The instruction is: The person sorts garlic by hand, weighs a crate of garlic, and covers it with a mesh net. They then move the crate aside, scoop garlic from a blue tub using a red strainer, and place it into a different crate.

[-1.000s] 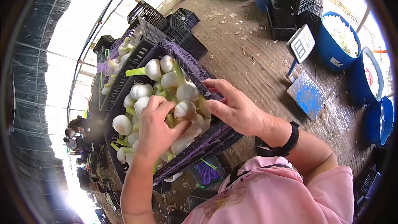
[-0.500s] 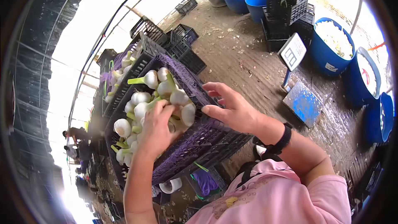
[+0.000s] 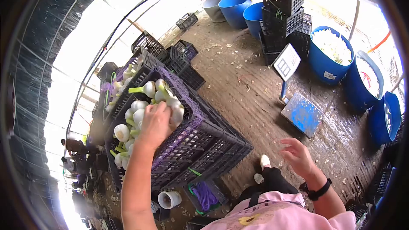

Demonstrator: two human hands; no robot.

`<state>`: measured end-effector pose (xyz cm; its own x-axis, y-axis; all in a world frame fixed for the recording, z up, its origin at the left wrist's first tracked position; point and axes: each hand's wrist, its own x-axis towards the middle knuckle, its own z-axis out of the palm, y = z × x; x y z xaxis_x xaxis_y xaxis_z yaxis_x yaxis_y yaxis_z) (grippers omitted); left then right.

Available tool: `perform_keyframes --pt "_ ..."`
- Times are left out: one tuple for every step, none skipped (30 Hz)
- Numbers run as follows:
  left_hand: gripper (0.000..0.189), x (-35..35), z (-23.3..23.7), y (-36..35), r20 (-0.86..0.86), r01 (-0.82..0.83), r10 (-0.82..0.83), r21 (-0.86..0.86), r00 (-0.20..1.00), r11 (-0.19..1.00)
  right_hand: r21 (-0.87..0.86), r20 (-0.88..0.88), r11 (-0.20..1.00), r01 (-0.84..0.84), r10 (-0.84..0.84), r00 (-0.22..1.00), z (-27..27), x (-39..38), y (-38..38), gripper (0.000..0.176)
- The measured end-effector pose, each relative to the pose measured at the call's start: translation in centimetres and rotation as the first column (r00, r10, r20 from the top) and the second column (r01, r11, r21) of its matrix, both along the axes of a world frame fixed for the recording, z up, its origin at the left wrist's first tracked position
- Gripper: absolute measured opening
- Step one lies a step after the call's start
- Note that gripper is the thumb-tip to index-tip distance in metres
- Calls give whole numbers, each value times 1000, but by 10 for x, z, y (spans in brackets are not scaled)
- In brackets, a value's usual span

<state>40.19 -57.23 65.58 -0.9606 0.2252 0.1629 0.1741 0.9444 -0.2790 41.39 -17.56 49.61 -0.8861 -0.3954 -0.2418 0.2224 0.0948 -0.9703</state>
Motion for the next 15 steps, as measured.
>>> perform_keyframes --pt "19 4 7 -3 84 -71 62 108 995 992 -5 0 999 35 -35 999 0 4 10 33" --pt "24 9 15 -1 -4 -82 86 260 996 962 -28 12 998 51 -50 999 2 7 19 32" --pt "29 17 23 3 -88 -77 122 404 989 911 -55 25 996 63 -62 998 6 9 29 31" --pt "34 25 32 5 -168 -53 167 533 972 845 -87 38 993 76 -73 997 6 9 34 30" --pt "50 34 33 4 -195 14 147 646 970 763 -123 28 989 84 -81 996 3 9 39 30" --pt "56 40 28 14 -165 43 198 862 966 506 -183 38 981 61 -55 998 6 8 37 30" --pt "60 47 29 31 -211 152 100 898 972 413 -234 54 971 44 -32 998 13 8 34 30" --pt "64 50 28 51 -262 248 5 923 965 295 -278 71 960 34 -15 997 21 8 32 30" --pt "72 48 18 67 -296 313 -100 896 950 315 -370 69 929 -6 35 997 29 7 29 32" --pt "72 48 8 93 -282 295 -87 901 955 318 -373 51 923 -95 122 991 44 3 27 34" --pt "69 44 -2 116 -299 319 -113 873 948 368 -369 33 911 -182 209 977 59 -4 26 37" --pt "67 41 -12 139 -316 344 -138 844 939 412 -426 -26 873 -238 251 968 66 -11 27 41" --pt "62 38 -17 168 -331 353 -139 779 933 519 -475 -86 828 -296 291 953 69 -18 30 44" --pt "60 36 -27 194 -341 346 -115 766 933 541 -550 -40 785 -286 318 947 73 -23 36 46" --pt "61 32 -38 220 -345 340 -104 745 933 574 -623 -6 733 -273 345 939 75 -29 44 48"
